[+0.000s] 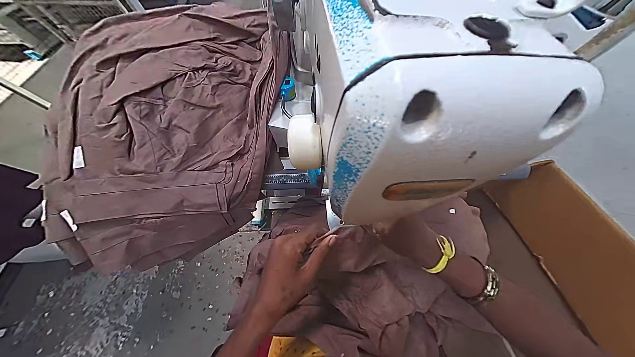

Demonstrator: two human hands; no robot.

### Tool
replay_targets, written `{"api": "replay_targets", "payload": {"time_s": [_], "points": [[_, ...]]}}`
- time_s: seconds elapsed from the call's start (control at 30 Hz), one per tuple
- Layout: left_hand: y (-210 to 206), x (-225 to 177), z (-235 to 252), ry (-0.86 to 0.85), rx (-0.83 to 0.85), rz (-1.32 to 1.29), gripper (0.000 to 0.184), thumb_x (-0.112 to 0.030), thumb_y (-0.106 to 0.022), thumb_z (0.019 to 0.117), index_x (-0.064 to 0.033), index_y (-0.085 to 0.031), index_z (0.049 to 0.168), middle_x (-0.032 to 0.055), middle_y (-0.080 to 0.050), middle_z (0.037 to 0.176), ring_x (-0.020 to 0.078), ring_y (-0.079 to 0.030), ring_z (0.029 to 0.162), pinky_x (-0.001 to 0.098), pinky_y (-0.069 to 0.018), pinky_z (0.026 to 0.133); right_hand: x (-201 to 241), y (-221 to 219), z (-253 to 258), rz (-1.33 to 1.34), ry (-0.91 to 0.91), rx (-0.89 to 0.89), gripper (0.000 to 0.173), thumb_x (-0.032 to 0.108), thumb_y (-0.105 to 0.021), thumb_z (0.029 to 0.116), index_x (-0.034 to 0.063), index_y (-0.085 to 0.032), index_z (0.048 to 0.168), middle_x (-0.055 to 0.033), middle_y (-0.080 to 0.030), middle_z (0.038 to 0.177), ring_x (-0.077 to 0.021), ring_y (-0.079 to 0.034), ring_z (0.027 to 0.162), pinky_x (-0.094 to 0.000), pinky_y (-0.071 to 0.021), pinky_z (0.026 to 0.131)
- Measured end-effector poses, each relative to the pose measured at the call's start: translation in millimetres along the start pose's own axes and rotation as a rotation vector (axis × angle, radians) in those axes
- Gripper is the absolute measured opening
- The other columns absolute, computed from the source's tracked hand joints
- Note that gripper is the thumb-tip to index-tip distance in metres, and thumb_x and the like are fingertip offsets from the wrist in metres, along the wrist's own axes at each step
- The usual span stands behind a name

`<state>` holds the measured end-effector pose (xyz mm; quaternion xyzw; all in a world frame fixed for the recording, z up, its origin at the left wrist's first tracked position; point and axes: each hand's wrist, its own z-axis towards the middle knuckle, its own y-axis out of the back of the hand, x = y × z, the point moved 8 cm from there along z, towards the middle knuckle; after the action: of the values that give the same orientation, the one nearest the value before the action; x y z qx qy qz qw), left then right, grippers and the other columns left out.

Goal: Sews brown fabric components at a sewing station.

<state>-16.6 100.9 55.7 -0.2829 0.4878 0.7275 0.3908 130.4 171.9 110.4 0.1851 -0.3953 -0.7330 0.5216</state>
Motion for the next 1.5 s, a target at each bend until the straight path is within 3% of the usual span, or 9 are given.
{"api": "replay_targets", "payload": {"time_s": [0.17,0.37,0.53,0.7,0.87,1.07,1.17,1.27,1.5], "points": [[29,1,-11,-0.003,-0.045,-0.132,0.034,-0.040,-0.060,0.1026,-0.0103,-0.074,0.092,-0.0064,-0.070,0.076,-0.0087,-0.060,0.069,0.0109,-0.0502,0.065,4,-17,-27,0.631,-0.204,0.095,0.033,0.043,-0.054,0.1051,0.0094,-0.056,0.102,-0.0017,-0.064,0.086,-0.0074,-0.063,0.088,-0.0264,-0.0490,0.089],[85,78,-16,0.285,-0.198,0.138,0.034,-0.040,-0.061,0.0985,-0.0092,-0.074,0.091,-0.0109,-0.066,0.075,-0.0126,-0.054,0.064,0.0086,-0.0432,0.059,-45,-24,-27,0.354,-0.643,0.077,0.040,0.036,-0.074,0.0879,-0.0018,-0.068,0.101,-0.0074,-0.068,0.081,-0.0161,-0.065,0.078,-0.0393,-0.0527,0.074],[84,92,-22,0.321,-0.201,0.140,0.034,-0.040,-0.061,0.0984,-0.0100,-0.074,0.091,-0.0112,-0.065,0.074,-0.0120,-0.053,0.063,0.0093,-0.0427,0.058,-47,-34,-23,0.367,-0.815,0.138,0.043,0.038,-0.080,0.0813,0.0021,-0.068,0.102,-0.0059,-0.067,0.081,-0.0173,-0.065,0.078,-0.0423,-0.0524,0.071],[81,87,-11,0.313,-0.217,0.199,0.035,-0.040,-0.059,0.0987,-0.0091,-0.075,0.093,-0.0077,-0.066,0.075,-0.0091,-0.054,0.064,0.0145,-0.0444,0.061,-59,-24,-34,0.524,-0.748,0.124,0.032,0.030,-0.077,0.0868,0.0047,-0.065,0.103,0.0064,-0.061,0.076,0.0029,-0.055,0.068,-0.0202,-0.0489,0.066],[70,67,1,0.227,-0.204,0.203,0.035,-0.041,-0.060,0.0993,-0.0107,-0.075,0.091,-0.0092,-0.066,0.074,-0.0117,-0.052,0.062,0.0109,-0.0410,0.059,-81,-7,-52,0.395,-0.792,0.029,0.022,0.028,-0.071,0.0911,0.0098,-0.060,0.096,0.0127,-0.048,0.067,0.0075,-0.043,0.058,-0.0145,-0.0387,0.058],[57,70,-1,0.187,-0.175,0.402,0.044,-0.048,-0.052,0.1005,-0.0116,-0.074,0.089,-0.0006,-0.066,0.071,0.0065,-0.059,0.062,0.0312,-0.0461,0.060,-118,0,-80,0.045,-0.802,0.283,0.041,0.043,-0.065,0.0950,0.0035,-0.068,0.102,-0.0072,-0.057,0.064,-0.0260,-0.056,0.063,-0.0515,-0.0449,0.063],[34,63,3,0.095,-0.085,0.413,0.042,-0.038,-0.050,0.1036,-0.0044,-0.074,0.111,0.0165,-0.073,0.105,0.0343,-0.070,0.100,0.0558,-0.0534,0.086,-145,12,-91,-0.151,-0.906,0.295,0.029,0.027,-0.065,0.1001,-0.0019,-0.071,0.103,-0.0256,-0.070,0.087,-0.0469,-0.067,0.090,-0.0659,-0.0454,0.085],[3,55,14,0.113,0.051,0.120,0.052,-0.040,-0.040,0.1084,-0.0034,-0.057,0.141,0.0121,-0.062,0.137,0.0167,-0.059,0.127,0.0385,-0.0462,0.108,-136,19,-73,-0.216,-0.760,0.055,0.020,0.014,-0.063,0.0995,-0.0021,-0.074,0.105,-0.0262,-0.070,0.102,-0.0469,-0.066,0.102,-0.0630,-0.0506,0.086],[-21,42,31,0.415,-0.041,-0.215,0.050,-0.019,-0.051,0.1015,0.0091,-0.042,0.142,0.0120,-0.062,0.122,0.0006,-0.060,0.107,0.0177,-0.0479,0.094,-135,-5,-52,-0.299,-0.541,0.043,0.014,0.007,-0.066,0.0957,-0.0012,-0.073,0.105,-0.0245,-0.065,0.097,-0.0461,-0.064,0.094,-0.0570,-0.0516,0.073]]}}
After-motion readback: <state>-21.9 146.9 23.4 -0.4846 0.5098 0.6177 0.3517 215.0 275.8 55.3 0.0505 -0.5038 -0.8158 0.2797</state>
